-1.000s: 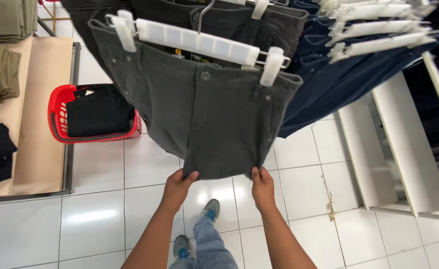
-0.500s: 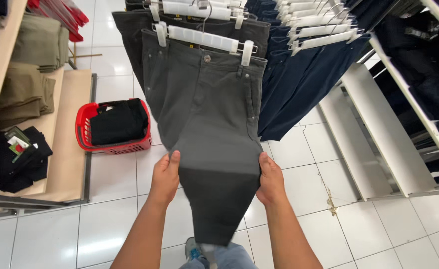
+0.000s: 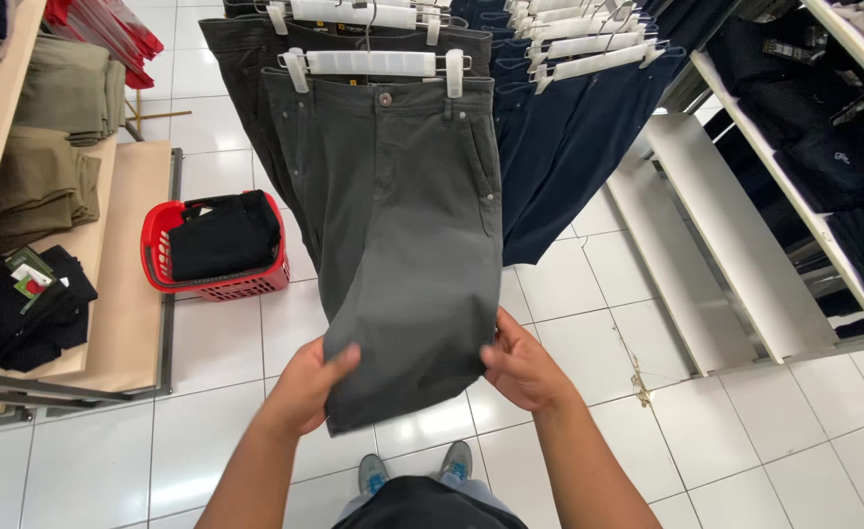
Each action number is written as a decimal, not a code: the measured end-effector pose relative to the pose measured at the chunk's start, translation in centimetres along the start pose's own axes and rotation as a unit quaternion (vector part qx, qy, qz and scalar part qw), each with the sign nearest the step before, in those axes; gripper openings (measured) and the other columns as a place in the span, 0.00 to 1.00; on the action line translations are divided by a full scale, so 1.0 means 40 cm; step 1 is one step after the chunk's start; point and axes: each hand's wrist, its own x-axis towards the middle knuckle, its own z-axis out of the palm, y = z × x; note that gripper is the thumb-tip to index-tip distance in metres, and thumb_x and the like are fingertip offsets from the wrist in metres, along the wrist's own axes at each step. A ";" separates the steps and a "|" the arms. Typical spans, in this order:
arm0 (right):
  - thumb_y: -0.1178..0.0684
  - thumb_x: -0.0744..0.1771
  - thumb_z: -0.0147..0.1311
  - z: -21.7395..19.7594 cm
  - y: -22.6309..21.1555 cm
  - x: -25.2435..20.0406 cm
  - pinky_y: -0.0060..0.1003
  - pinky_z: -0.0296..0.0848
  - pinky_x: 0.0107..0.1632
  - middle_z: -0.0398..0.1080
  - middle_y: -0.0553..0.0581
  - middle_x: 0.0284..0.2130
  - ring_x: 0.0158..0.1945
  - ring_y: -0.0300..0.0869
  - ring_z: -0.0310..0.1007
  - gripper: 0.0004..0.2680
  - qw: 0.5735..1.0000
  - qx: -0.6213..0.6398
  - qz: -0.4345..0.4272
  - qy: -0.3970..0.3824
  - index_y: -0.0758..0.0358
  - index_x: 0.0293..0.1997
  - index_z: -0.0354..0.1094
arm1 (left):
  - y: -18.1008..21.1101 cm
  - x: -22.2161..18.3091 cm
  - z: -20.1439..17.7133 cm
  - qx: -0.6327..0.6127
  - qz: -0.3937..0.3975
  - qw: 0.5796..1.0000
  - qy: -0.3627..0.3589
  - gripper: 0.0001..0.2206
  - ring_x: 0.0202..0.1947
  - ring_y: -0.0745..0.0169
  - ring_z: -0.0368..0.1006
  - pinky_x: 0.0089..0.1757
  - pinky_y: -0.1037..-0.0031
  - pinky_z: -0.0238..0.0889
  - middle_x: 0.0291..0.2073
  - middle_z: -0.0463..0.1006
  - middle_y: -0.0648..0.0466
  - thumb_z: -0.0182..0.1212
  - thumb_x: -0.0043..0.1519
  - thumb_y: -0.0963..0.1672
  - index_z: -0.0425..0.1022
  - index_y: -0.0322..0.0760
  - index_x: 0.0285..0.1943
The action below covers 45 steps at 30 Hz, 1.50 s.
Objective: The person removes a pair of gray pants from a hanger on a rack, folds them while holding them, and then places them back onto a hanger and returns them to the rack; they then take a pair of black pants from a red basket, unfold them, and hang them on a hanger on the same rack.
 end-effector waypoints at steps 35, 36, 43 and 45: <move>0.40 0.67 0.39 -0.109 -0.239 0.045 0.52 0.62 0.40 0.67 0.72 0.27 0.35 0.61 0.66 0.19 0.819 -0.521 -0.077 0.226 0.70 0.31 0.64 | -0.045 0.170 0.403 0.351 0.249 0.867 0.250 0.22 0.20 0.54 0.66 0.26 0.69 0.57 0.13 0.68 0.43 0.45 0.66 0.49 0.65 0.31 0.22; 0.39 0.68 0.33 -0.091 -0.295 0.046 0.65 0.58 0.50 0.65 0.85 0.37 0.45 0.74 0.62 0.23 0.804 -0.534 -0.060 0.256 0.80 0.39 0.64 | -0.009 0.158 0.406 0.308 0.256 0.865 0.301 0.21 0.27 0.47 0.69 0.34 0.60 0.61 0.19 0.70 0.38 0.45 0.67 0.49 0.67 0.28 0.25; 0.39 0.67 0.37 -0.354 -0.255 0.115 0.51 0.61 0.60 0.70 0.65 0.46 0.54 0.52 0.67 0.17 0.967 0.157 -0.046 -0.194 0.60 0.50 0.64 | -0.036 0.217 0.365 -0.195 0.205 0.944 -0.170 0.23 0.56 0.45 0.66 0.51 0.50 0.61 0.54 0.70 0.41 0.53 0.56 0.42 0.60 0.43 0.63; 0.47 0.62 0.56 -0.377 -0.257 0.095 0.60 0.57 0.57 0.58 0.67 0.59 0.58 0.57 0.61 0.31 0.943 0.134 -0.036 -0.302 0.52 0.69 0.37 | -0.045 0.223 0.341 -0.215 0.192 0.921 -0.261 0.28 0.53 0.38 0.66 0.47 0.45 0.62 0.53 0.69 0.36 0.51 0.55 0.36 0.54 0.41 0.66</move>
